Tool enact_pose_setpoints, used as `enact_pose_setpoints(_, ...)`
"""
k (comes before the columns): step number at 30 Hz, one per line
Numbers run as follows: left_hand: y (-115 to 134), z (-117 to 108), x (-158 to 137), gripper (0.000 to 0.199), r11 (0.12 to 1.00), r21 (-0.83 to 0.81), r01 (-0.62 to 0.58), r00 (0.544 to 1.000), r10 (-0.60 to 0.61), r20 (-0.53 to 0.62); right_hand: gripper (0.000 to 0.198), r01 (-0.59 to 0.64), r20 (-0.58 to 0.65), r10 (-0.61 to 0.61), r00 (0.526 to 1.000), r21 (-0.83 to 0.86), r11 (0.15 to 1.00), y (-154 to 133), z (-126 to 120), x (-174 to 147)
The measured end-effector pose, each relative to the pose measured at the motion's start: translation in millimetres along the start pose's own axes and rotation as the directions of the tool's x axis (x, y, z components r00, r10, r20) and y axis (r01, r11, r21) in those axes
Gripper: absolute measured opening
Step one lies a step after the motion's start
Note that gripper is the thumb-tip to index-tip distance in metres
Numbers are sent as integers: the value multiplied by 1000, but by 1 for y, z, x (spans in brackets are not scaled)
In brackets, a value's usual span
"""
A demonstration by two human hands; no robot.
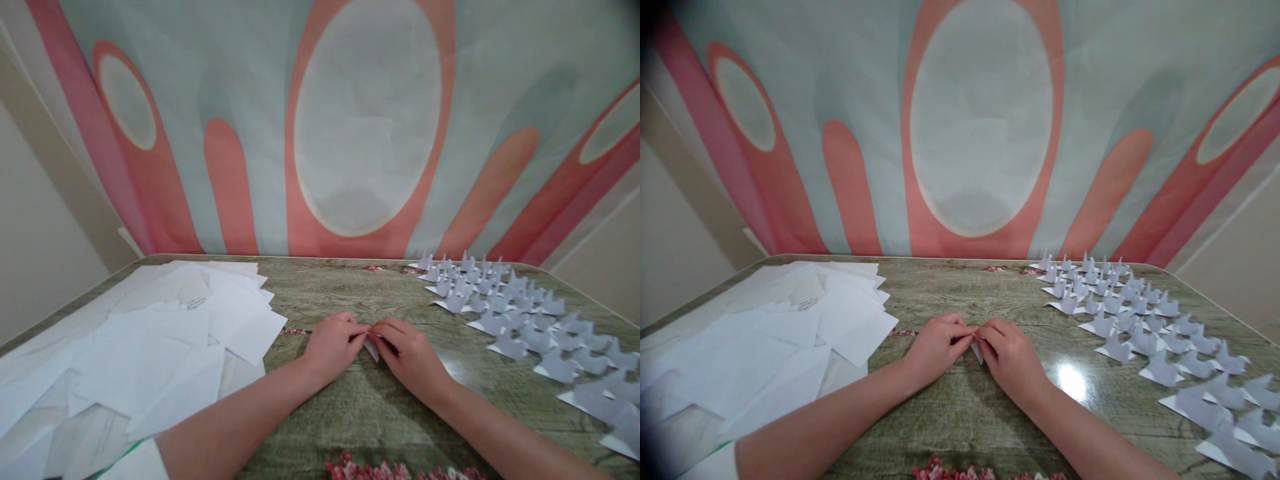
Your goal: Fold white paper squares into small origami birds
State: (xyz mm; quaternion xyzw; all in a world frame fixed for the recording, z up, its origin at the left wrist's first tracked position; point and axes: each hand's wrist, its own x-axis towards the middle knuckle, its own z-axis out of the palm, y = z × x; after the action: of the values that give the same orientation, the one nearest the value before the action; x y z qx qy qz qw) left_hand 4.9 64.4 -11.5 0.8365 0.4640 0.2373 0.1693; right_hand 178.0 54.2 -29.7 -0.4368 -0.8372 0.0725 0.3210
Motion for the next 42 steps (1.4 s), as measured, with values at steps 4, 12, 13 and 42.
enact_pose_setpoints(4, 4, 0, -3, 26, 994, 106, -38, 999, 38, 2, 19, 77, 14, -76, 997, -137, 988, -1, -1, -1)
enact_pose_setpoints(12, 3, -2, -4, 24, 968, 230, -95, 995, 90, 32, 12, 60, 52, -53, 997, -135, 989, 3, -4, -3)
enact_pose_setpoints(13, 2, -3, -4, 24, 965, 242, -99, 995, 94, 35, 13, 56, 53, -50, 997, -117, 992, 5, -5, -4)
enact_pose_setpoints(42, 10, -13, -6, 15, 791, 568, -227, 972, 151, 178, 17, 308, 158, -269, 950, -342, 888, 5, -11, -2)
